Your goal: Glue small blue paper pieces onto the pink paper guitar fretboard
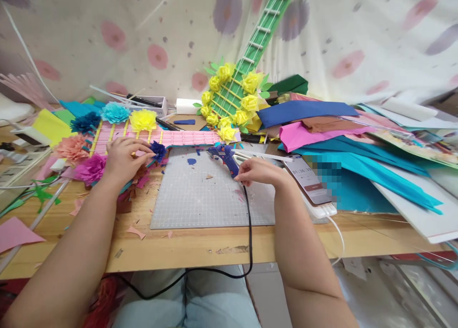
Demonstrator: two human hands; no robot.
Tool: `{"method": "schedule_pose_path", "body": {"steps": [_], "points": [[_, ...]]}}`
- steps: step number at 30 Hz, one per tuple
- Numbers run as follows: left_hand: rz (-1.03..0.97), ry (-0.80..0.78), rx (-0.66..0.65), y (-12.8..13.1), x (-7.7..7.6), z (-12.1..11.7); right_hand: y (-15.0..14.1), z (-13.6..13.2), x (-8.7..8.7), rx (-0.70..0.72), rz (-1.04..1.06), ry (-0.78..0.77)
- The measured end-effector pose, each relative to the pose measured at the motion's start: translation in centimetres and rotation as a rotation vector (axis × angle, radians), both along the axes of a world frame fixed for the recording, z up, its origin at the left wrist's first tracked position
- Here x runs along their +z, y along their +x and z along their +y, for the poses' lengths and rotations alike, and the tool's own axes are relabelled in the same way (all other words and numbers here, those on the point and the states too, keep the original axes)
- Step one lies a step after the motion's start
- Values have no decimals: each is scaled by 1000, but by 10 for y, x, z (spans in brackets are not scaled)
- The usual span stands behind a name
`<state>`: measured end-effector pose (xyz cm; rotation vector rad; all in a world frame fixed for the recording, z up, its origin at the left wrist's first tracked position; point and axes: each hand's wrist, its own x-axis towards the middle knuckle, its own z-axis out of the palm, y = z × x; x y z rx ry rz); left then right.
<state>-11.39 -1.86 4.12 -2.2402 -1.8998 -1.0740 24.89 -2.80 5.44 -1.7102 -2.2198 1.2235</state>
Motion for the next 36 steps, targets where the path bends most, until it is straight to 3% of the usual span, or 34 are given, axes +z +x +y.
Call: {"method": "schedule_pose_path", "body": {"steps": [4,6,9,12,16,18,21,24,26,30,36], "points": [[-191,85,132,2,9,-9,4,7,-5,-170,-126,279],[-289,131,184,6,11,-13,-2,11,-12,-240,-92,450],[-380,168,130,19,7,-16,-18,17,-27,-228,57,576],[-361,63,39,39,0,-20,-36,19,-41,-245,89,549],[-293,-145,-95,65,-10,-22,-51,21,-53,-390,83,534],[-223,-213,-88,73,-15,-18,-53,22,-55,-422,111,524],[-107,-179,-68,80,-24,-8,-55,23,-55,-472,144,520],[-26,-157,-147,83,-28,2,-55,25,-56,-504,171,531],[-16,-227,-131,85,-26,6,-54,27,-58,-516,208,528],[11,-350,21,93,-23,14,-54,32,-65,-519,372,466],[84,-276,0,106,-37,18,-56,30,-62,-458,740,285]]}}
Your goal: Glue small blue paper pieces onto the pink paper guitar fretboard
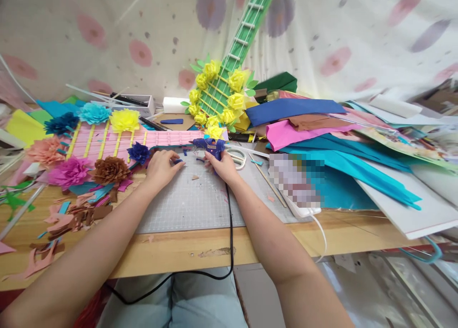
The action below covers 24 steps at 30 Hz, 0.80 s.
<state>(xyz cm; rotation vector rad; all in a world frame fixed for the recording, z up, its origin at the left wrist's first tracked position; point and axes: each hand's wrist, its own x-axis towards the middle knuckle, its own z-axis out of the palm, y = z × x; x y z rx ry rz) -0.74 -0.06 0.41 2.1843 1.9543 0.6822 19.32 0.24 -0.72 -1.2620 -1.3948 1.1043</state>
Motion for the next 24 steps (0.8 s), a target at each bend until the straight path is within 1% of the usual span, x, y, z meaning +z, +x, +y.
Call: {"method": "schedule_pose_path", "body": {"steps": [4,9,11,14,16,19,24], "points": [[30,22,40,1,-6,-2,-1,-1,3,56,39,-21],[-32,-21,97,-1,-9,-3,-2,-2,-1,43,38,-15],[-70,-23,91,-2,-10,-2,-2,-2,-2,39,51,-10],[-116,15,62,-2,-10,-2,-2,-4,1,32,81,-11],[-172,46,45,-3,-9,-2,-1,-5,4,27,105,-20],[-324,48,38,-4,-7,-5,1,-7,7,7,113,-10],[-526,5,44,-5,-7,-10,5,-9,7,22,-35,-15]]}}
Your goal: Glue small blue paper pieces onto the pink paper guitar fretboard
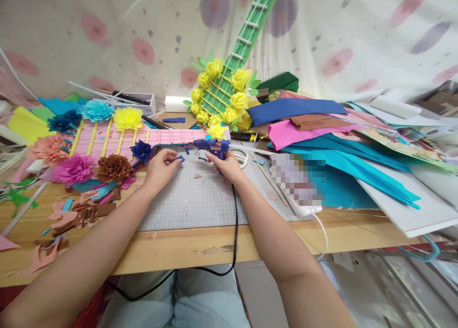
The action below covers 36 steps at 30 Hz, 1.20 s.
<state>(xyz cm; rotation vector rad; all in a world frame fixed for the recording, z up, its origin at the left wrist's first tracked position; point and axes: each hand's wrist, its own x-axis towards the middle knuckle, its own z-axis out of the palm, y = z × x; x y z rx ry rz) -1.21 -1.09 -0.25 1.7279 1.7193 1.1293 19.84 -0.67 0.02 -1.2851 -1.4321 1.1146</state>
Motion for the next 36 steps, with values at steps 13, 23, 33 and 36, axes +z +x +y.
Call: {"method": "schedule_pose_path", "body": {"steps": [13,23,33,36], "points": [[-208,-30,-62,-2,-17,6,4,-2,-1,33,-359,136],[-273,-106,-41,-3,-17,8,-4,-8,3,122,-407,198],[-334,-129,-39,-2,-13,6,-4,-8,4,118,-434,209],[-355,-135,-37,-2,-13,5,-4,-8,4,121,-428,210]]}}
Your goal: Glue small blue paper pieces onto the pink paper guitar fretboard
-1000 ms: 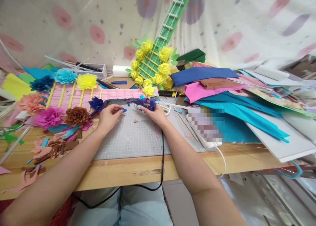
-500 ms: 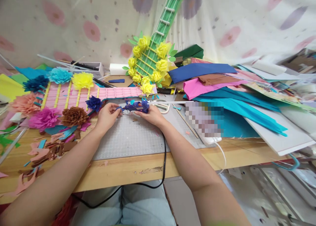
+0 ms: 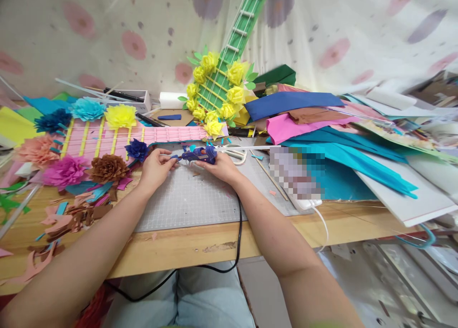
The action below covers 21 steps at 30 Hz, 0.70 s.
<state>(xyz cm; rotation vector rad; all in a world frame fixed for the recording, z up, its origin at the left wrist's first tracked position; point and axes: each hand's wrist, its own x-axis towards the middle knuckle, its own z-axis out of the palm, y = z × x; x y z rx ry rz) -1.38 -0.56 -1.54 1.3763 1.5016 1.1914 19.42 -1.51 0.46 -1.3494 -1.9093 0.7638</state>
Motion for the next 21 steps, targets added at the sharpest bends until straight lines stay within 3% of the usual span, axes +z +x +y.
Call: {"method": "schedule_pose_path", "body": {"steps": [9,21], "points": [[23,20,-2,-1,-6,3,1,2,-2,17,10,6],[15,9,-17,1,0,0,-1,1,-1,-4,18,-4]]}}
